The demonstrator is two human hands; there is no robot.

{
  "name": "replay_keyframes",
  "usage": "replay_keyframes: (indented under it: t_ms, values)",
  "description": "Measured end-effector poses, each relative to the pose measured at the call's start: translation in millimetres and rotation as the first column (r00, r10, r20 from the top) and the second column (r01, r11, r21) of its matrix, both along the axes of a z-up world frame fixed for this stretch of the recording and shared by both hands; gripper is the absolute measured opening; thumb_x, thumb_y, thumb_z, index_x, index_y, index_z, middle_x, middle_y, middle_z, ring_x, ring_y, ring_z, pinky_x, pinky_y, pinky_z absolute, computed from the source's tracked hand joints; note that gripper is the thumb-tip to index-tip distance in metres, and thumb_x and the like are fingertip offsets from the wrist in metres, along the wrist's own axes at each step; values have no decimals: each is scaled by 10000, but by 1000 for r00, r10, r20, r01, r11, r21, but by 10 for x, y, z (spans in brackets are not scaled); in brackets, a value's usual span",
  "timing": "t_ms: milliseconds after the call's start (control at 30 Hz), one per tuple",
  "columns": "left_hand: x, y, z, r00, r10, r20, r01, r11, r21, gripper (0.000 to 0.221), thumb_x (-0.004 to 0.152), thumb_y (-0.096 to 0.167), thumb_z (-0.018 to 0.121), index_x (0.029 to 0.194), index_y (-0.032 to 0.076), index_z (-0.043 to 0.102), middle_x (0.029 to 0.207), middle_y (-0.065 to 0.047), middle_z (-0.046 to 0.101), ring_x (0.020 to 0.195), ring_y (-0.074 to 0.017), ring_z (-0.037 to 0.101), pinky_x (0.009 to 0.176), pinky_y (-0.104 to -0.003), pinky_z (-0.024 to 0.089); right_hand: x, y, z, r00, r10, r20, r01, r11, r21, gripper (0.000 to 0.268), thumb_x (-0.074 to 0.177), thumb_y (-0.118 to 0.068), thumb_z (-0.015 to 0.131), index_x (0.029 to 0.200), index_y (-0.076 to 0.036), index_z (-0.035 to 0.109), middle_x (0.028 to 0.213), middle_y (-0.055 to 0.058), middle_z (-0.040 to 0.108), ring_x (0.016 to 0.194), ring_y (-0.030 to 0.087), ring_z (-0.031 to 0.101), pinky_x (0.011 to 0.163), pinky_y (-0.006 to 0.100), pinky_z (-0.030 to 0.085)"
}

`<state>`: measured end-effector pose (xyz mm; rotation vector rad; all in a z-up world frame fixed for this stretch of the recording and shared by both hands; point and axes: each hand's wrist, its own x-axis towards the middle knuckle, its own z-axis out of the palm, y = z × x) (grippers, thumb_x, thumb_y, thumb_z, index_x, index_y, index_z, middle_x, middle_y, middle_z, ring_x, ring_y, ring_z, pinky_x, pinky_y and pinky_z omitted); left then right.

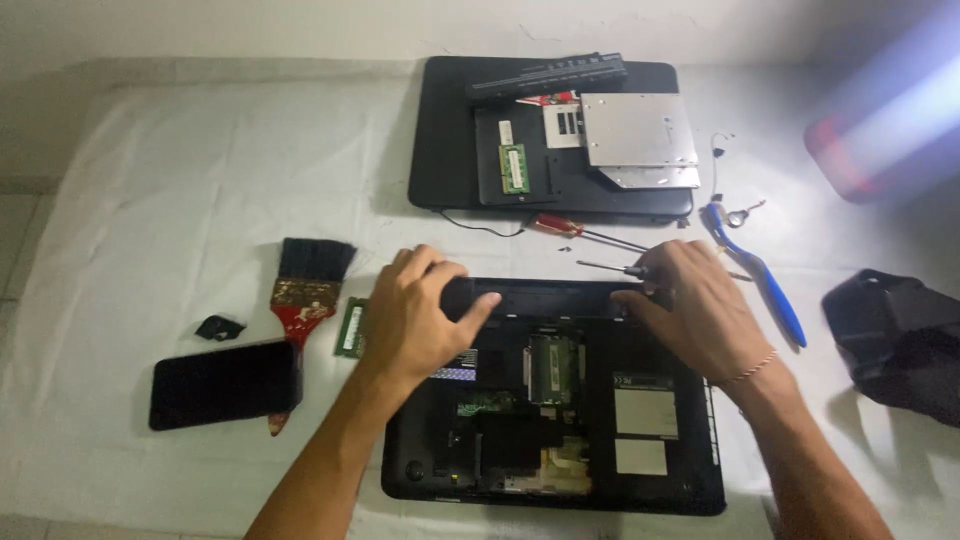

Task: Removing the back cover and internal cooling fan from a laptop using a screwdriver and manual prying.

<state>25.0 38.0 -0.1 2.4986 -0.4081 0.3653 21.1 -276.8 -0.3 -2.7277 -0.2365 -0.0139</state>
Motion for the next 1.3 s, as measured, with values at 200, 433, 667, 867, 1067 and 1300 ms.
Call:
replay_keyframes:
  t_ms: [200, 433, 667, 867, 1067, 1300]
  values:
    - [11, -210, -144, 969, 246, 14, -246, 964, 101, 316, 675, 283, 841, 891, 79, 732, 921, -77, 568, 962, -343, 591, 754, -489, 512, 94, -131, -374, 995, -78, 66, 82, 994, -71, 291, 908, -388, 746, 981, -121, 659, 851, 101, 671, 980, 315, 673, 874, 440, 544]
    - [-47, -225, -206, 979, 203, -9, -200, 972, 121, 182, 749, 210, 773, 864, 69, 759, 881, -78, 579, 911, -314, 599, 698, -461, 521, 35, -194, -528, 975, -48, 218, 41, 998, 38, 95, 909, -184, 769, 848, -188, 696, 874, -39, 723, 924, 204, 696, 803, 325, 570]
    - [-70, -212, -221, 978, 146, 150, -159, 984, 77, 116, 766, 157, 746, 824, 56, 740, 840, -90, 581, 832, -323, 602, 669, -452, 503, 25, -135, -466, 949, 0, 316, -26, 996, 79, 153, 896, -154, 779, 805, -164, 656, 888, -35, 725, 913, 223, 695, 771, 339, 566]
    - [-50, -181, -185, 980, 102, 171, -111, 993, 43, 91, 797, 149, 714, 828, 73, 675, 883, -77, 567, 873, -329, 586, 714, -473, 490, -8, -123, -396, 928, -32, 370, -24, 989, 145, 254, 985, -126, 767, 766, -120, 639, 835, 19, 727, 838, 256, 694, 719, 342, 552]
    - [-1, -172, -174, 982, 91, 164, -97, 995, 29, 127, 778, 169, 710, 816, 80, 627, 861, -102, 562, 859, -358, 580, 725, -507, 468, 14, -104, -479, 920, -22, 391, -37, 989, 141, 206, 947, -102, 786, 785, -105, 660, 820, 31, 715, 808, 267, 686, 707, 353, 541]
    - [37, -92, -235, 993, 47, 104, -47, 999, -4, 132, 813, 207, 697, 812, 96, 626, 808, -88, 584, 858, -341, 591, 720, -497, 455, -21, -87, -432, 945, -86, 314, 36, 986, 162, 153, 920, -165, 837, 889, -95, 704, 704, 74, 650, 748, 298, 659, 687, 386, 534]
